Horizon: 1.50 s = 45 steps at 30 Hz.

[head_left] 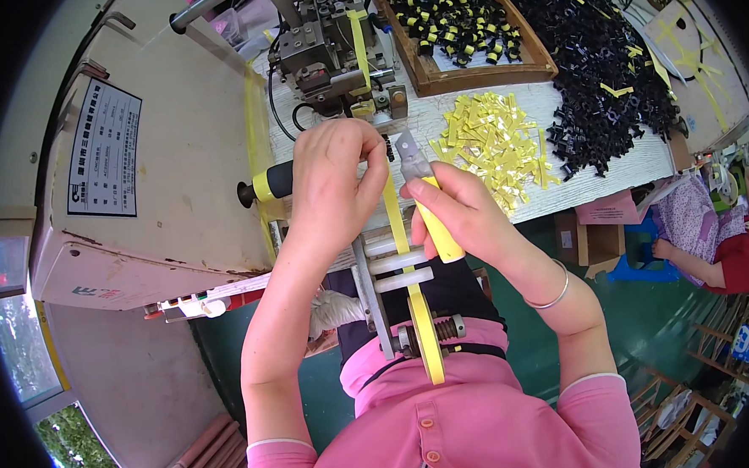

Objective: Assembling small electronic components onto a yellow tape using a manual press machine.

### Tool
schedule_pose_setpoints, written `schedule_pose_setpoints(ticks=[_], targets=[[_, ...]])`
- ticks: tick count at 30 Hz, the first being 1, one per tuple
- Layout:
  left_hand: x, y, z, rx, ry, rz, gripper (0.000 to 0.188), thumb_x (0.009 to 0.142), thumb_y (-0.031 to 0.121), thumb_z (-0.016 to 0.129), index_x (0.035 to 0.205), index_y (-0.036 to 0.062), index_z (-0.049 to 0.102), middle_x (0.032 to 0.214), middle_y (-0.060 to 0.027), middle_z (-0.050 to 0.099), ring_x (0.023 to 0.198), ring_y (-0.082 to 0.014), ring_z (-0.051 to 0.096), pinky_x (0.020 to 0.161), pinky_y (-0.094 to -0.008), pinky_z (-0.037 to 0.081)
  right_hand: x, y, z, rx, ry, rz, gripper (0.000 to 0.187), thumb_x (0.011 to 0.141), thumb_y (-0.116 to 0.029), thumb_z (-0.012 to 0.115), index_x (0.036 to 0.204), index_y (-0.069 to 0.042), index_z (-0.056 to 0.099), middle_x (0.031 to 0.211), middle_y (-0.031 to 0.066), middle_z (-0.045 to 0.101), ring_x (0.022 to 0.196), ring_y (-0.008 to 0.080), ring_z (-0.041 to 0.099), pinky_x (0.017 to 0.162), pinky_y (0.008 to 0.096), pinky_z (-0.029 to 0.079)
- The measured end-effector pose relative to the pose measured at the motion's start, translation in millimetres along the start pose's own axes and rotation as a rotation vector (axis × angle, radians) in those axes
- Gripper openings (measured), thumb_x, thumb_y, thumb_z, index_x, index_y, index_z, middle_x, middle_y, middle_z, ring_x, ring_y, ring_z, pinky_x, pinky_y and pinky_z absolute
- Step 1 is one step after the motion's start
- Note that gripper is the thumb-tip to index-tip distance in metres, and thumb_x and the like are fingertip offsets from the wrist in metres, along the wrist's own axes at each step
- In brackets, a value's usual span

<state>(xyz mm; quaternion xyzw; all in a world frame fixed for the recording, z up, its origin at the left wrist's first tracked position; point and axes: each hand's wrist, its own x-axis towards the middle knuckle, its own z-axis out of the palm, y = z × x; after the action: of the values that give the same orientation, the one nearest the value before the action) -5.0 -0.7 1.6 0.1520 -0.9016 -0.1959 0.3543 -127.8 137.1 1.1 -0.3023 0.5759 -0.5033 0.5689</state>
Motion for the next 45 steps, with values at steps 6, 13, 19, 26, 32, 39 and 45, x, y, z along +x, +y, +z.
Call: schedule_pose_setpoints(ticks=[6, 13, 19, 26, 32, 39, 45], targets=[[-2, 0, 3, -0.036, 0.027, -0.031, 0.016, 0.077, -0.004, 0.062, 0.082, 0.0040, 0.049, 0.083, -0.0075, 0.061, 0.076, -0.0244, 0.058, 0.072, -0.0340, 0.043, 5, -1, 4, -0.041, 0.020, -0.010, 0.031, 0.098, -0.030, 0.047, 0.098, 0.000, 0.052, 0.061, 0.0112, 0.060, 0.044, 0.0163, 0.057, 0.042, 0.0254, 0.045], [-3, -1, 6, -0.111, 0.046, -0.066, 0.016, 0.079, -0.006, 0.061, 0.082, 0.0034, 0.049, 0.084, -0.0090, 0.060, 0.074, -0.0211, 0.057, 0.067, -0.0297, 0.046, 9, -2, 8, -0.110, 0.011, -0.028, 0.031, 0.097, -0.030, 0.048, 0.092, 0.001, 0.052, 0.062, 0.0109, 0.060, 0.048, 0.0179, 0.060, 0.044, 0.0278, 0.046], [-5, 6, 6, -0.185, 0.094, -0.228, 0.006, 0.085, 0.001, 0.062, 0.087, -0.0005, 0.056, 0.085, -0.0062, 0.061, 0.073, -0.0113, 0.056, 0.067, -0.0249, 0.046, 11, -3, 13, 0.051, -0.024, 0.001, 0.032, 0.096, -0.028, 0.050, 0.088, 0.002, 0.051, 0.072, 0.0113, 0.059, 0.055, 0.0198, 0.064, 0.047, 0.0293, 0.049], [3, 4, -7, -0.015, -0.125, -0.283, 0.012, 0.082, 0.015, 0.063, 0.086, 0.0045, 0.067, 0.075, -0.0102, 0.065, 0.069, -0.0283, 0.061, 0.068, -0.0386, 0.045, 12, -7, 17, 0.098, -0.002, 0.086, 0.032, 0.096, -0.028, 0.050, 0.092, 0.003, 0.049, 0.070, 0.0131, 0.060, 0.056, 0.0221, 0.065, 0.043, 0.0287, 0.049], [0, 3, -5, -0.037, -0.070, -0.287, 0.010, 0.079, 0.014, 0.065, 0.081, 0.0047, 0.069, 0.076, -0.0096, 0.067, 0.073, -0.0278, 0.063, 0.071, -0.0381, 0.045, 14, -6, 24, 0.177, -0.029, 0.092, 0.032, 0.096, -0.029, 0.047, 0.097, 0.003, 0.048, 0.068, 0.0183, 0.062, 0.055, 0.0241, 0.065, 0.041, 0.0288, 0.048], [-1, 4, -4, 0.018, -0.029, -0.232, 0.010, 0.079, 0.013, 0.066, 0.081, 0.0042, 0.069, 0.077, -0.0094, 0.068, 0.075, -0.0282, 0.064, 0.072, -0.0382, 0.045, 21, -9, 26, 0.300, 0.016, 0.065, 0.029, 0.096, -0.027, 0.046, 0.100, 0.002, 0.049, 0.072, 0.0192, 0.063, 0.058, 0.0247, 0.066, 0.044, 0.0306, 0.051], [0, 3, -6, -0.035, 0.132, -0.126, 0.008, 0.077, 0.006, 0.067, 0.084, 0.0030, 0.067, 0.085, -0.0098, 0.067, 0.083, -0.0281, 0.063, 0.075, -0.0369, 0.045, -3, -7, -6, 0.285, 0.181, -0.167, 0.026, 0.093, -0.024, 0.056, 0.102, 0.001, 0.055, 0.077, 0.0153, 0.065, 0.063, 0.0239, 0.065, 0.058, 0.0326, 0.054]])
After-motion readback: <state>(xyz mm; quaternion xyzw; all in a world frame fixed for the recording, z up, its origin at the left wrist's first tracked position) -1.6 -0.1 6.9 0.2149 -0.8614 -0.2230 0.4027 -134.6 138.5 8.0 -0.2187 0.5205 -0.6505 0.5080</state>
